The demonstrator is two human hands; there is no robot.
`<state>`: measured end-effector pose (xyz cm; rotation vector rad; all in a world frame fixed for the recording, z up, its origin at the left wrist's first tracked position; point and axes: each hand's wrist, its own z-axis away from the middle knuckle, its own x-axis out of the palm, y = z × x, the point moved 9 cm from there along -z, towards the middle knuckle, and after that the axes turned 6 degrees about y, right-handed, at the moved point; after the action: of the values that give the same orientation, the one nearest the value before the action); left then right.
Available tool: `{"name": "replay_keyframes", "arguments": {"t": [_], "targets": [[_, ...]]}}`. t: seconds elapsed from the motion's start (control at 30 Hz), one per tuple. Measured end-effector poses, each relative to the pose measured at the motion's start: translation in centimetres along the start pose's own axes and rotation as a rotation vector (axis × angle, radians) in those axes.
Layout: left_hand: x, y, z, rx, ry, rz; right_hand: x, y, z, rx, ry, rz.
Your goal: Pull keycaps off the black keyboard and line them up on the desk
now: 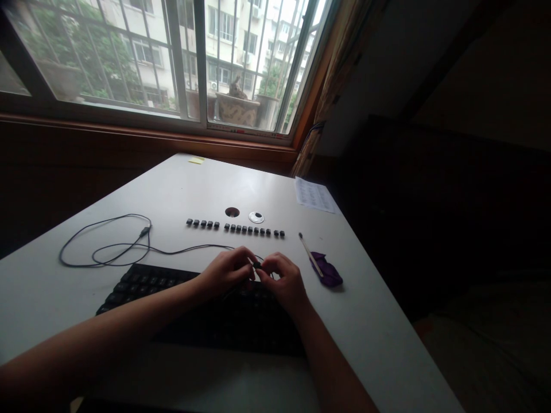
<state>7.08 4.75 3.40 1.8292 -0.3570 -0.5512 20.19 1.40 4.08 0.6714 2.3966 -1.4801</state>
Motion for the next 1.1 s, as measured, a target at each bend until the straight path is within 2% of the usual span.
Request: {"name": "replay_keyframes", "arguments": {"t": [0.17,0.3,0.4,0.57,0.67,0.77,0.83,0.93,1.1], "targets": [[0.1,-1.0,-0.1,-0.089,-0.042,0.031,0.1,-0.3,0.2,-0.026,-0.022,0.047],[0.0,-1.5,-0.1,-0.118,-0.03,0.077,-1.4,0.6,0.0,0.034,0.103,-0.112],[-0.1,-1.9,-0.2,-0.137,-0.01,0.096,-3.1,2.5,-0.3,0.103,0.216,-0.232],[-0.1,-2.3,-0.3,-0.133,-0.019,0.034,-6.0,7.8,-1.0,0.301,0.395,-0.301],[0.1,-2.6,-0.3,-0.12,-0.043,-0.019,-6.2,10.3,-1.9,0.376,0.347,-0.25],[0.2,-2.9,-0.4,-0.129,-0.056,-0.052,-5.7,12.5,-2.8,0.445,0.222,-0.019],[0.3,-3.1,-0.4,-0.141,-0.059,-0.066,-5.5,13.6,-3.2,0.463,0.184,0.068],[0.3,-3.1,-0.4,-0.153,-0.062,-0.08,-5.3,14.3,-3.7,0.448,0.153,0.173],[0.4,-3.1,-0.2,-0.17,-0.074,-0.084,-5.4,14.0,-4.2,0.381,0.126,0.339]]}}
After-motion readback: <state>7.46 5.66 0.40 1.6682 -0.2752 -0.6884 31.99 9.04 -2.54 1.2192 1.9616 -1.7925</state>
